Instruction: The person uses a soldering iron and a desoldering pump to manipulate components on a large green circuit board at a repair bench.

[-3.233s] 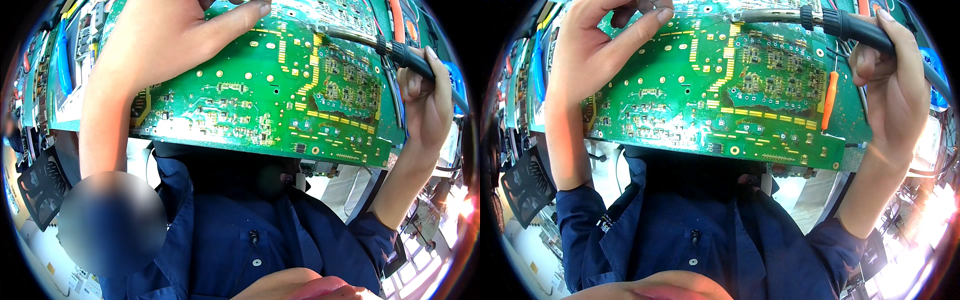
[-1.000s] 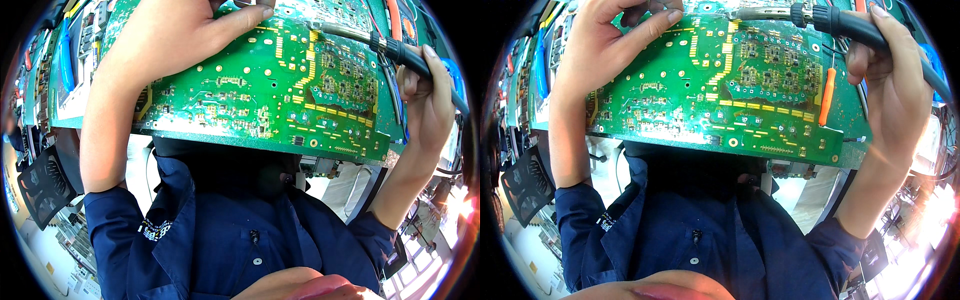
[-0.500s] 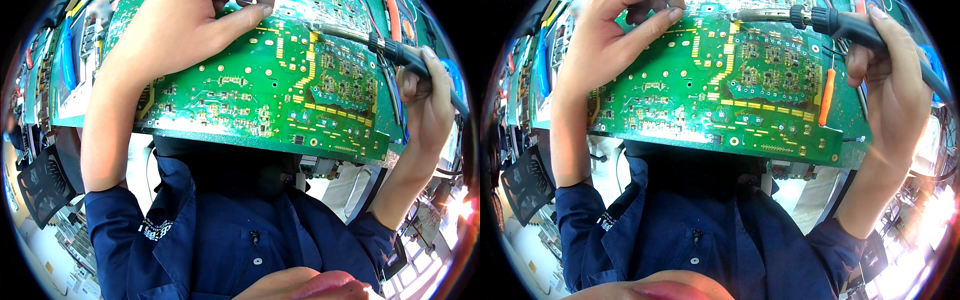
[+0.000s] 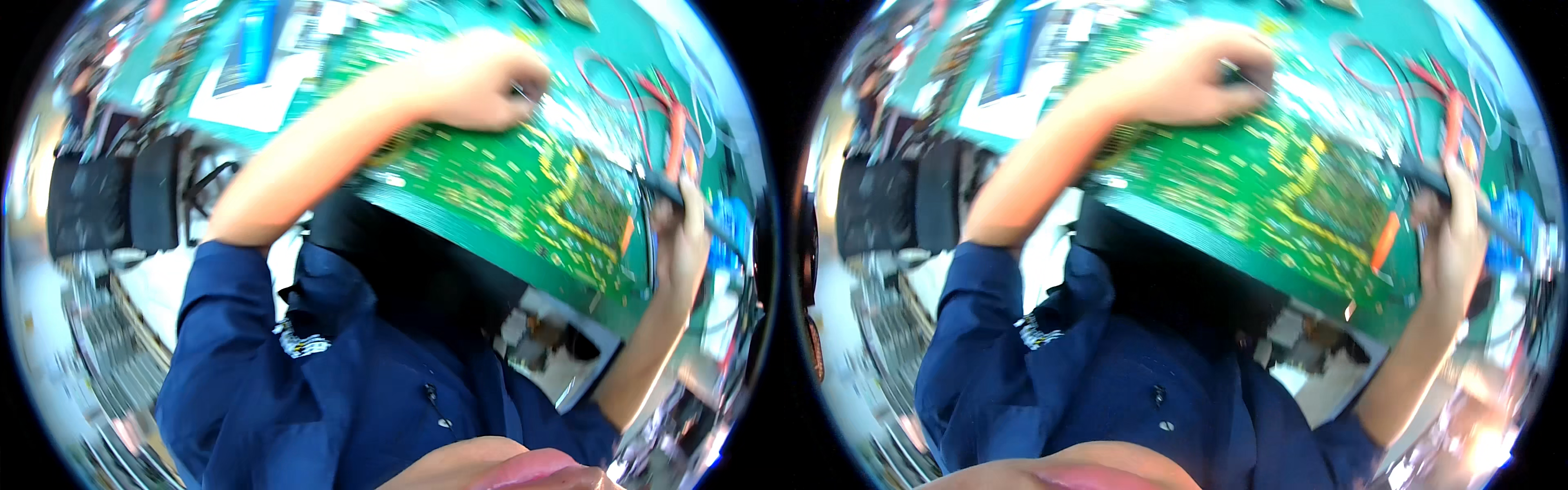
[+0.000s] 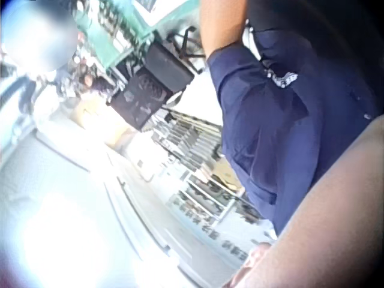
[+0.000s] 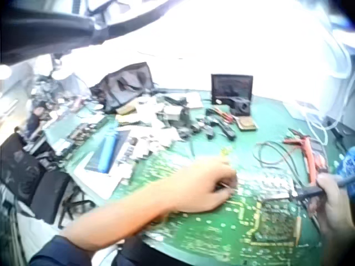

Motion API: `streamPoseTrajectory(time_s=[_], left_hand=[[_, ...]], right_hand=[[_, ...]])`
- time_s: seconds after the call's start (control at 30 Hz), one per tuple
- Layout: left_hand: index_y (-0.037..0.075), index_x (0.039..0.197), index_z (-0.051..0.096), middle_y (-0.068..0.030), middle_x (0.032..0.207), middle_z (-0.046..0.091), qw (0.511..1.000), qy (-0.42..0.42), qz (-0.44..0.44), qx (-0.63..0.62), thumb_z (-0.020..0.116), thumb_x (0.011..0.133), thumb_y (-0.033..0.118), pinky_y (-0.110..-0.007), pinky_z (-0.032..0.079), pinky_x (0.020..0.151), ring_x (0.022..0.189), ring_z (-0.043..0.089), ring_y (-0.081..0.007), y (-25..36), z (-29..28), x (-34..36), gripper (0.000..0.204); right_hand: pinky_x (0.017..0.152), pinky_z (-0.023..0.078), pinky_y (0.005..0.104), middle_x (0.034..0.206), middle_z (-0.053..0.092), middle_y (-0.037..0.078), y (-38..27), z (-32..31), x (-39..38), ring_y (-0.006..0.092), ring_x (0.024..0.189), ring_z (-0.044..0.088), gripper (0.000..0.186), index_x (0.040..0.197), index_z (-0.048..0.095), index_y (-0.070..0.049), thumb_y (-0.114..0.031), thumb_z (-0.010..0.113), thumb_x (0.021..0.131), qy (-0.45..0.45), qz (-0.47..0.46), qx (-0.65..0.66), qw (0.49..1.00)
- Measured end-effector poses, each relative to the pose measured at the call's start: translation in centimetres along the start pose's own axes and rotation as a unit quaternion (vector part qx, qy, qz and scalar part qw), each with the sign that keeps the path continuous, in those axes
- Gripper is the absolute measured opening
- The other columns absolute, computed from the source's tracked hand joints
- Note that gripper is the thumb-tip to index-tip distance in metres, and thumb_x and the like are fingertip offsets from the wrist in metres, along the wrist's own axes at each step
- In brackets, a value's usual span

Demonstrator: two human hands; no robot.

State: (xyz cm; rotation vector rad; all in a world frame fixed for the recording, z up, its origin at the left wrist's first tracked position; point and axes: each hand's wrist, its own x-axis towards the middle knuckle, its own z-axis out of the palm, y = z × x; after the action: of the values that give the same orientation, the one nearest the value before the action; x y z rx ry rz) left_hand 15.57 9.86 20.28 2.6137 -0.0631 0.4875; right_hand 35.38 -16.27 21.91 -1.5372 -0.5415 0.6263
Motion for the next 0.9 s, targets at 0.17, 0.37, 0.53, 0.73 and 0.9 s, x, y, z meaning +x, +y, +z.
streamPoseTrajectory(time_s=[0.17, 0.37, 0.53, 0.73, 0.9], left_hand=[[0.013, 0.117, 0.061, -0.0143, 0.112, 0.058, 0.995, 0.048, 0.02, 0.087, 0.068, 0.085, 0.031, -0.041, 0.044, 0.094, 0.108, 0.055, -0.0326, 2.4, -2.7, -1.5, 0.037], [0.0, 0.097, 0.062, -0.0171, 0.087, 0.062, 0.846, 0.333, -0.129, 0.396, 0.065, 0.081, 0.02, -0.037, 0.051, 0.076, 0.08, 0.06, -0.0312, -11.3, -12.5, -10.0, 0.026], [-0.014, 0.107, 0.06, -0.0261, 0.111, 0.062, 0.757, 0.03, -0.587, 0.286, 0.063, 0.069, 0.074, -0.04, 0.054, 0.078, 0.094, 0.066, -0.033, -20.4, -18.0, -13.6, 0.096], [-0.007, 0.09, 0.064, -0.0127, 0.079, 0.065, 0.781, 0.114, -0.606, 0.1, 0.072, 0.071, 0.056, -0.036, 0.057, 0.062, 0.066, 0.066, -0.0239, -20.8, -17.7, -13.8, 0.066], [0.009, 0.106, 0.062, -0.0142, 0.094, 0.064, 0.855, 0.299, -0.385, -0.178, 0.054, 0.095, 0.038, -0.04, 0.049, 0.089, 0.094, 0.062, -0.0222, -22.3, -22.8, -18.1, 0.032]], right_hand=[[0.046, 0.036, 0.0227, 0.057, 0.053, 0.004, 0.8, -0.8, -0.5, 0.0092, 0.048, 0.046, 0.031, 0.092, 0.064, 0.006, -0.022, 0.052, 0.096, 0.043, -0.055, -0.018, 0.997], [0.046, 0.039, 0.0205, 0.059, 0.057, 0.005, 0.1, 0.8, -0.3, 0.0086, 0.048, 0.049, 0.031, 0.091, 0.064, 0.006, -0.02, 0.049, 0.097, 0.009, -0.077, -0.062, 0.995], [0.046, 0.04, 0.0205, 0.059, 0.057, 0.005, -0.1, 0.8, -0.5, 0.0091, 0.047, 0.05, 0.031, 0.09, 0.065, 0.006, -0.02, 0.049, 0.096, 0.013, -0.082, -0.079, 0.993], [0.046, 0.042, 0.0222, 0.058, 0.057, 0.005, -0.5, 0.8, -0.9, 0.0099, 0.047, 0.051, 0.029, 0.088, 0.065, 0.005, -0.02, 0.051, 0.095, 0.022, -0.081, -0.077, 0.993], [0.049, 0.038, 0.0242, 0.059, 0.054, 0.004, -0.7, 1.8, -0.5, 0.0109, 0.05, 0.049, 0.027, 0.076, 0.058, -0.003, -0.022, 0.054, 0.094, -0.017, -0.087, -0.072, 0.994]])
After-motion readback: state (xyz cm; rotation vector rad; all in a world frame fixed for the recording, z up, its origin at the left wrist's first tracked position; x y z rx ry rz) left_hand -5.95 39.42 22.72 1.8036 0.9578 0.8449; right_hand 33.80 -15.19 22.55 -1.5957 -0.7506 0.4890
